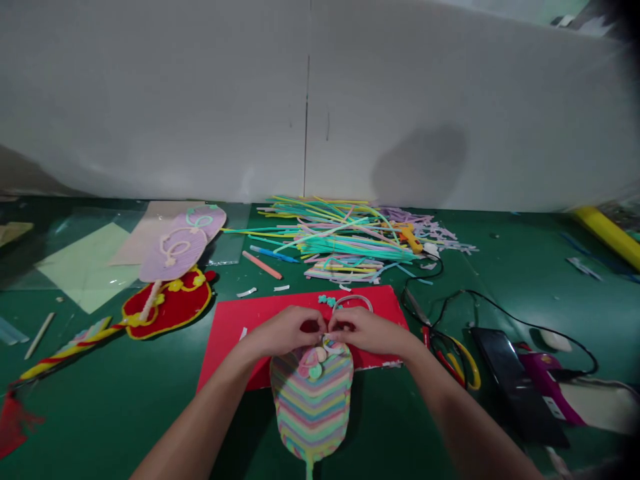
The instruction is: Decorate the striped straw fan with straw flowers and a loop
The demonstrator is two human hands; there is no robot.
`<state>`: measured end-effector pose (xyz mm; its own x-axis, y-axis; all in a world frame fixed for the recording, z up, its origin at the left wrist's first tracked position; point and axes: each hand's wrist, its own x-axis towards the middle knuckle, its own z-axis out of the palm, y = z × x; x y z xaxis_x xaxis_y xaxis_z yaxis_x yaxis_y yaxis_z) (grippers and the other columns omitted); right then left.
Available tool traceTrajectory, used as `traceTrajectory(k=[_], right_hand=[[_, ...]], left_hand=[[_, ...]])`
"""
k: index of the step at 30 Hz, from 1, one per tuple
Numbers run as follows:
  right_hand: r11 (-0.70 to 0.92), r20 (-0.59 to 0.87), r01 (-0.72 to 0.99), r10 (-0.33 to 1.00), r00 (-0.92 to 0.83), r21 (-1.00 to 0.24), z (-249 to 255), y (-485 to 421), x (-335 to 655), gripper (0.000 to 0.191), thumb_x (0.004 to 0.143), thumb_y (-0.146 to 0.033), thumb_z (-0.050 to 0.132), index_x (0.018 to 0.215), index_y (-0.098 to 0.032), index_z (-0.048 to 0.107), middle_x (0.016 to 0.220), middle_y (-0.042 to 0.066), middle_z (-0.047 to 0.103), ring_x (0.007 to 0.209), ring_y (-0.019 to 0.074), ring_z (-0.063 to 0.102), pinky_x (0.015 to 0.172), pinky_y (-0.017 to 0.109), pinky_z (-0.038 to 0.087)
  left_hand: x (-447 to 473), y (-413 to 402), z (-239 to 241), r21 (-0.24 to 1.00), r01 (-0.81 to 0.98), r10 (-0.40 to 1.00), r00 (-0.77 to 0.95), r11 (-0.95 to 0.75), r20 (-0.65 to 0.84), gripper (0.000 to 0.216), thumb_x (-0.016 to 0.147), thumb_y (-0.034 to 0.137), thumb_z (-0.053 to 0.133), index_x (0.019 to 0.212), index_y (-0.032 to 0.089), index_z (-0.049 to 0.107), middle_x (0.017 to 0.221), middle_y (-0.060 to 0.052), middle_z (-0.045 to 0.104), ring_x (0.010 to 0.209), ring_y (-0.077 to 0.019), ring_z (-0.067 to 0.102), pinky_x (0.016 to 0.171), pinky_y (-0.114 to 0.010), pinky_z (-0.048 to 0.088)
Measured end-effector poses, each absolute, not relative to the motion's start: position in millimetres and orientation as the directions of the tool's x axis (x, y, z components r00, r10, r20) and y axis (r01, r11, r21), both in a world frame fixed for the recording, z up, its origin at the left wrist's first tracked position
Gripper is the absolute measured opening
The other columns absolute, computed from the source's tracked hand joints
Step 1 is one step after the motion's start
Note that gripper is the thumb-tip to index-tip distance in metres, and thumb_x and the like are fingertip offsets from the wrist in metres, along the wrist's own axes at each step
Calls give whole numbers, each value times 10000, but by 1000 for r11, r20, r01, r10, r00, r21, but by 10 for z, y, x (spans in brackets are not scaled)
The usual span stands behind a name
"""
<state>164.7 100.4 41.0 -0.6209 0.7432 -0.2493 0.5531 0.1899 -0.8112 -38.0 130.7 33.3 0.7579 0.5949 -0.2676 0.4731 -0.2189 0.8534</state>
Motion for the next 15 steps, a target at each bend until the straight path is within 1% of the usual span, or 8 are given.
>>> traceTrajectory(k=[3, 7, 11, 13, 15], right_hand=[[253, -206, 636, 805, -557, -729, 397, 957, 1627, 145, 851, -311, 504, 816, -185, 566, 757, -4, 584, 678, 114, 525, 561, 200, 363], [405, -100, 758, 848, -521, -512, 379, 868, 1570, 98, 859, -252, 494, 815, -191, 557, 792, 8, 596, 718, 126, 539, 549, 215, 335], [530, -3, 794, 831, -556, -298, 367, 789, 1487, 88, 845, -167, 479, 857, -191, 563, 845, 32, 598, 767, 146, 550, 555, 234, 341], [550, 26, 801, 827, -561, -237, 351, 749, 1451, 115, 815, -120, 488, 870, -193, 558, 855, 31, 601, 781, 156, 551, 565, 244, 356], [546, 55, 811, 835, -548, -208, 317, 705, 1422, 111, 802, -117, 495, 862, -191, 553, 840, 31, 604, 779, 164, 551, 557, 251, 363]], left_hand=[[-380, 1266, 257, 862, 462, 643, 729, -208, -235, 147, 746, 245, 529, 815, 160, 627, 792, -8, 651, 734, -133, 576, 653, -193, 406], [-381, 1225, 155, 871, 458, 697, 683, -177, -218, 142, 736, 255, 536, 784, 152, 621, 756, -8, 650, 706, -129, 571, 639, -190, 408], [-376, 1234, 134, 880, 447, 715, 667, -160, -209, 121, 717, 239, 544, 744, 142, 610, 716, -2, 635, 674, -122, 551, 623, -188, 401], [-370, 1243, 139, 880, 449, 714, 667, -156, -214, 102, 705, 217, 543, 727, 139, 605, 692, 5, 622, 653, -117, 535, 615, -188, 396], [-362, 1246, 139, 880, 450, 715, 665, -152, -216, 87, 696, 204, 544, 713, 140, 600, 674, 14, 610, 641, -112, 520, 611, -186, 391]])
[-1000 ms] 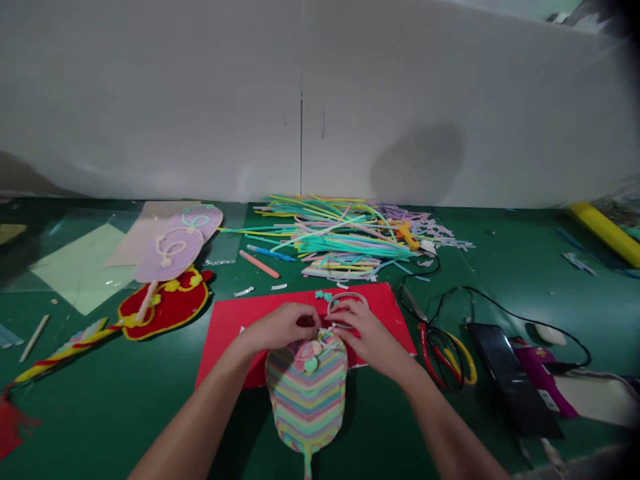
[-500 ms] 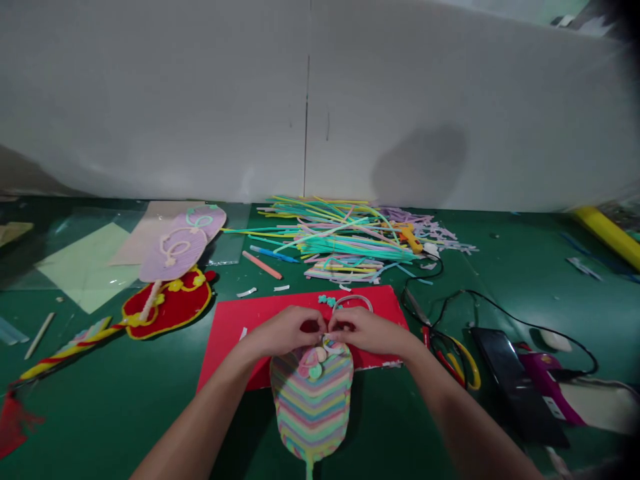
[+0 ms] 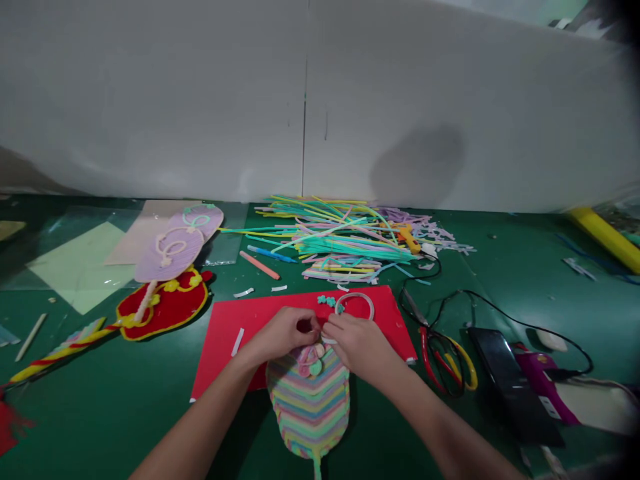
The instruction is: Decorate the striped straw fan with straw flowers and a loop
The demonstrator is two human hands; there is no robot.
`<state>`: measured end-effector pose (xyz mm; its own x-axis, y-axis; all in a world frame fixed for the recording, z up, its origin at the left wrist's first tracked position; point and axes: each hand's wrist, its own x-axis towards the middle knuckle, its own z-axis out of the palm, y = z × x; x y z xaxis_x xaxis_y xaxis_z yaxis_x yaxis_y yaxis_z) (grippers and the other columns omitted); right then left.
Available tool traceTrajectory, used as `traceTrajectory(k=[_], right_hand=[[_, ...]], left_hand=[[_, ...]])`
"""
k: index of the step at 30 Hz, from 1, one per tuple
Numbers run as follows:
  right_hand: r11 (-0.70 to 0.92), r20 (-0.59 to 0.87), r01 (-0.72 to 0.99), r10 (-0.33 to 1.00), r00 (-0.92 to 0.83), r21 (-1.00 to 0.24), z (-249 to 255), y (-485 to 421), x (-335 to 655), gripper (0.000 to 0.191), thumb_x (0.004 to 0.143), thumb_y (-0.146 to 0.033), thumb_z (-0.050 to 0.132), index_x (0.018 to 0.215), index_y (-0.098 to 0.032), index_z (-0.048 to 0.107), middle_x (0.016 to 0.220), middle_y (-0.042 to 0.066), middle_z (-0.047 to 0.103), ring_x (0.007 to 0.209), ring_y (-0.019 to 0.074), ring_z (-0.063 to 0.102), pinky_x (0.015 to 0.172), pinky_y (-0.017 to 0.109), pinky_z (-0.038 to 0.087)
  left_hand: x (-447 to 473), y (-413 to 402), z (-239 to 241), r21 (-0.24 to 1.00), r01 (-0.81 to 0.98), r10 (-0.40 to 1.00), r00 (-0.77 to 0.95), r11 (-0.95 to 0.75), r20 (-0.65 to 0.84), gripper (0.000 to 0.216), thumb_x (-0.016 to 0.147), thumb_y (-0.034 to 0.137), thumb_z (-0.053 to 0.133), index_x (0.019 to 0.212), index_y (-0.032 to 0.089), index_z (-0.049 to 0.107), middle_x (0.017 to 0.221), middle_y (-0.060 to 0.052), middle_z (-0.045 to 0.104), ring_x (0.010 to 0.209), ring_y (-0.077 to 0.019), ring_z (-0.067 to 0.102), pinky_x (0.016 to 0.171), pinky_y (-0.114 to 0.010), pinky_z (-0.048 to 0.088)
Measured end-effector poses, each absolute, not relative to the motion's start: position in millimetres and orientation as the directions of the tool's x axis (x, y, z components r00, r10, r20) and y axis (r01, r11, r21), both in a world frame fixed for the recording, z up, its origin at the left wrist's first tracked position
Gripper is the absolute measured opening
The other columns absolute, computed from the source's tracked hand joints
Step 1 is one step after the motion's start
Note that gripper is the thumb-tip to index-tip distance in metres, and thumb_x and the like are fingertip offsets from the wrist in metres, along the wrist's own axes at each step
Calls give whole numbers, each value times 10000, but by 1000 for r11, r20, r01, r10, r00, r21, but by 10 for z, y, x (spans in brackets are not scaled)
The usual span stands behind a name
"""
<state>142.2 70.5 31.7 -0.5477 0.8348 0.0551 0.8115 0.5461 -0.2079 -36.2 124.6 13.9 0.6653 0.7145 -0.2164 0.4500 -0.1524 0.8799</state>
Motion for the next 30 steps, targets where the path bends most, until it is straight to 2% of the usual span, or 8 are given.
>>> traceTrajectory(k=[7, 15, 28, 30], right_hand=[[453, 140, 875, 890, -433, -173, 147, 540, 1316, 91, 836, -151, 454, 845, -177, 541, 801, 41, 597, 741, 168, 556, 554, 258, 373], [285, 241, 927, 944, -227, -243, 67, 418, 1147, 106, 838, -141, 440, 772, -182, 511, 735, 28, 579, 665, 162, 573, 540, 260, 375], [223, 341, 939, 932, -126, -261, -111, 333, 1037, 159, 856, -124, 385, 862, -164, 539, 743, 63, 595, 685, 181, 584, 555, 262, 411], [171, 338, 949, 938, -75, -263, -117, 350, 1063, 174, 863, -139, 375, 820, -167, 542, 745, 69, 598, 670, 180, 584, 539, 259, 403]], left_hand=[[-329, 1216, 126, 860, 477, 738, 644, -182, -201, 92, 703, 214, 543, 704, 143, 602, 695, 4, 627, 642, -117, 535, 597, -185, 383], [-316, 1192, 171, 856, 488, 742, 636, -170, -215, 115, 716, 234, 551, 698, 134, 604, 679, -7, 635, 628, -118, 551, 579, -186, 385], [-313, 1171, 149, 862, 485, 737, 634, -145, -233, 122, 727, 239, 535, 684, 141, 595, 663, -1, 630, 620, -118, 553, 573, -182, 390], [-314, 1174, 153, 856, 497, 738, 629, -141, -244, 98, 710, 215, 539, 674, 144, 595, 661, 0, 633, 618, -117, 555, 573, -181, 391]])
